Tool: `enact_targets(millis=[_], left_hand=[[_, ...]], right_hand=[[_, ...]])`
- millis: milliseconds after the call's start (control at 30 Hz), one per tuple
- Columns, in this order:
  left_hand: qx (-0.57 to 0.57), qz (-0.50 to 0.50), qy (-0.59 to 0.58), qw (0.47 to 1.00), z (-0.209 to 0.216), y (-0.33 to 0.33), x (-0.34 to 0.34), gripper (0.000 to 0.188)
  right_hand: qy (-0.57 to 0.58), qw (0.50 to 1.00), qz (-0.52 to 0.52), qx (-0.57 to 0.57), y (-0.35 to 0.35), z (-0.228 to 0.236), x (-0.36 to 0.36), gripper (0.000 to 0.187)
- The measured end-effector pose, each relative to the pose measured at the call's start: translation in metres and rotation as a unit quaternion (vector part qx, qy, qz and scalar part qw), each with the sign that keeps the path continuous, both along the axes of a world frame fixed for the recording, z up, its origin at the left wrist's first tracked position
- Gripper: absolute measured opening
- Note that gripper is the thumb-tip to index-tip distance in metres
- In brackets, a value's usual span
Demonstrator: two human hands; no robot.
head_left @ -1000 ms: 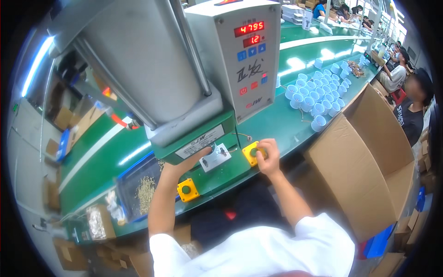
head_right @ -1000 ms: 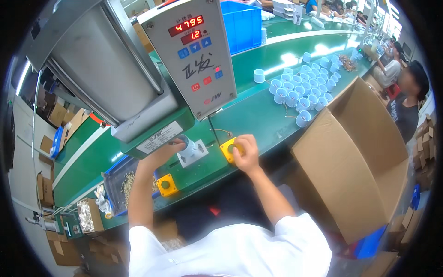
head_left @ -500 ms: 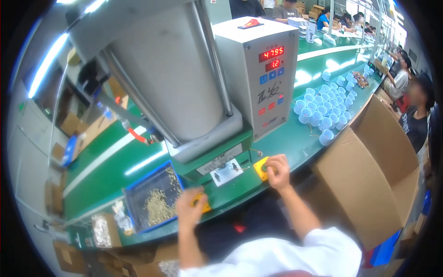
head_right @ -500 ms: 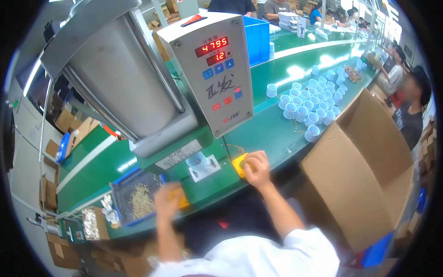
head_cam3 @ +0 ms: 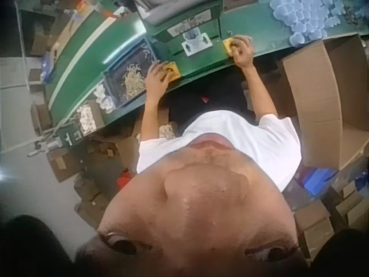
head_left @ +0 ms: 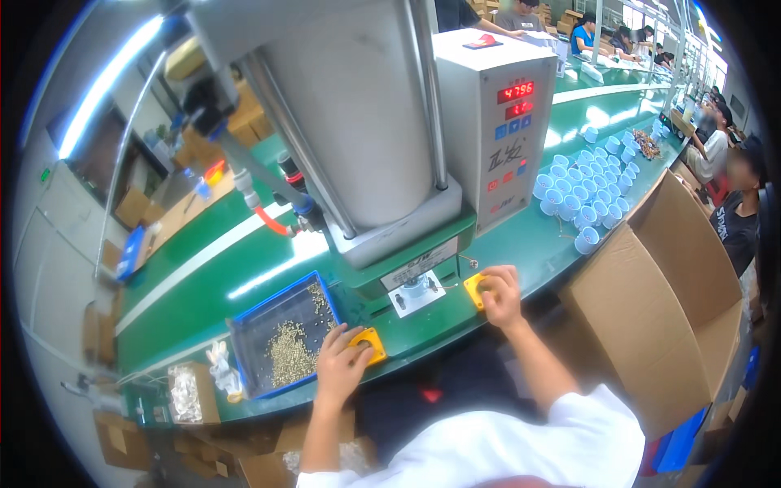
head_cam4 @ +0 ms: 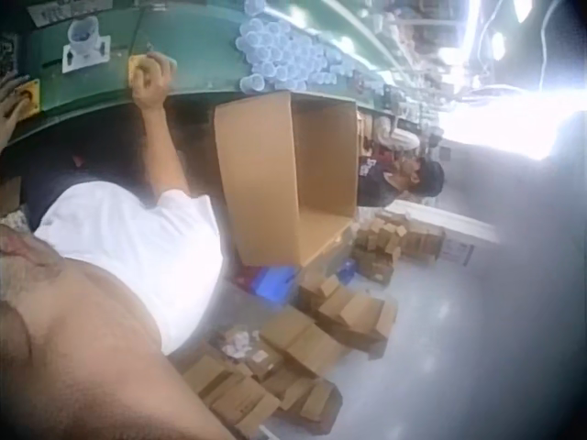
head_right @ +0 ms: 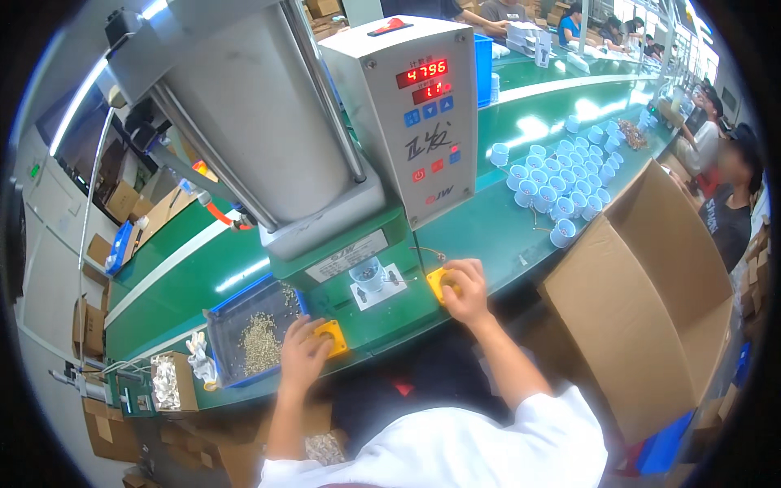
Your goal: Assembling small electronic components using a manual press machine on a production line.
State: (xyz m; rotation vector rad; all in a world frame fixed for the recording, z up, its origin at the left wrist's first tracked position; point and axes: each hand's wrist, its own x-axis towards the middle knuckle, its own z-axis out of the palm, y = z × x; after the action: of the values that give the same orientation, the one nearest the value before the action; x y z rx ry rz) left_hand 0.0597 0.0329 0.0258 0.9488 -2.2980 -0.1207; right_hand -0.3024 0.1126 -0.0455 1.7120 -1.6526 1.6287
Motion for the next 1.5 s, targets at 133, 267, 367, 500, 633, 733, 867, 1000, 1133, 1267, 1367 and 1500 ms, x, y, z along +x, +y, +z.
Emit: enact_targets(millis=[133,267,367,500,633,733,867,1000,1133,1267,1367,1500], left_hand=[[0.108,0.056,0.035,0.992,-0.028,-0.044,0.054,0.019],[0.235,0.139,-0.113,0.955,0.003,-0.045,0.062,0.022],[0.280,0.147,-0.164,0.935,-0.007,-0.054,0.079,0.023],[0.281,0.115,-0.120,0.945,-0.029,-0.059,0.091,0.023],[0.258,0.115,-0.034,0.959,-0.044,-0.060,0.097,0.020],[0.186,0.111,0.001,0.976,-0.047,-0.061,0.098,0.019],[0.228,0.140,-0.041,0.963,-0.015,-0.049,0.091,0.021],[0.255,0.128,-0.164,0.944,-0.004,-0.050,0.108,0.020],[0.313,0.104,-0.099,0.939,-0.024,-0.063,0.106,0.022],[0.197,0.129,-0.057,0.970,-0.007,-0.043,0.098,0.017],[0.241,0.208,-0.182,0.931,0.008,-0.039,0.108,0.017],[0.295,0.144,-0.091,0.940,-0.007,-0.052,0.105,0.018]], right_hand=[[-0.156,0.987,0.005,-0.044,-0.004,-0.004,0.003,0.011],[-0.102,0.995,-0.012,-0.021,-0.001,-0.010,-0.001,0.015],[-0.070,0.997,-0.009,-0.010,0.001,-0.006,-0.001,0.013],[-0.057,0.998,-0.006,-0.005,0.002,-0.004,-0.001,0.011],[-0.063,0.998,-0.005,-0.007,-0.001,-0.005,-0.001,0.011],[-0.064,0.998,-0.003,-0.003,-0.001,-0.003,0.000,0.011],[-0.059,0.998,-0.004,-0.001,-0.003,-0.006,-0.003,0.010],[-0.061,0.998,-0.006,0.001,-0.002,-0.006,-0.001,0.010],[-0.060,0.998,-0.009,-0.001,-0.003,-0.005,-0.001,0.009],[-0.042,0.999,-0.006,0.005,0.000,0.002,0.000,0.011],[0.002,1.000,-0.004,0.022,0.000,0.029,0.015,0.019],[-0.045,0.994,0.059,0.082,-0.018,0.086,0.069,0.054]])
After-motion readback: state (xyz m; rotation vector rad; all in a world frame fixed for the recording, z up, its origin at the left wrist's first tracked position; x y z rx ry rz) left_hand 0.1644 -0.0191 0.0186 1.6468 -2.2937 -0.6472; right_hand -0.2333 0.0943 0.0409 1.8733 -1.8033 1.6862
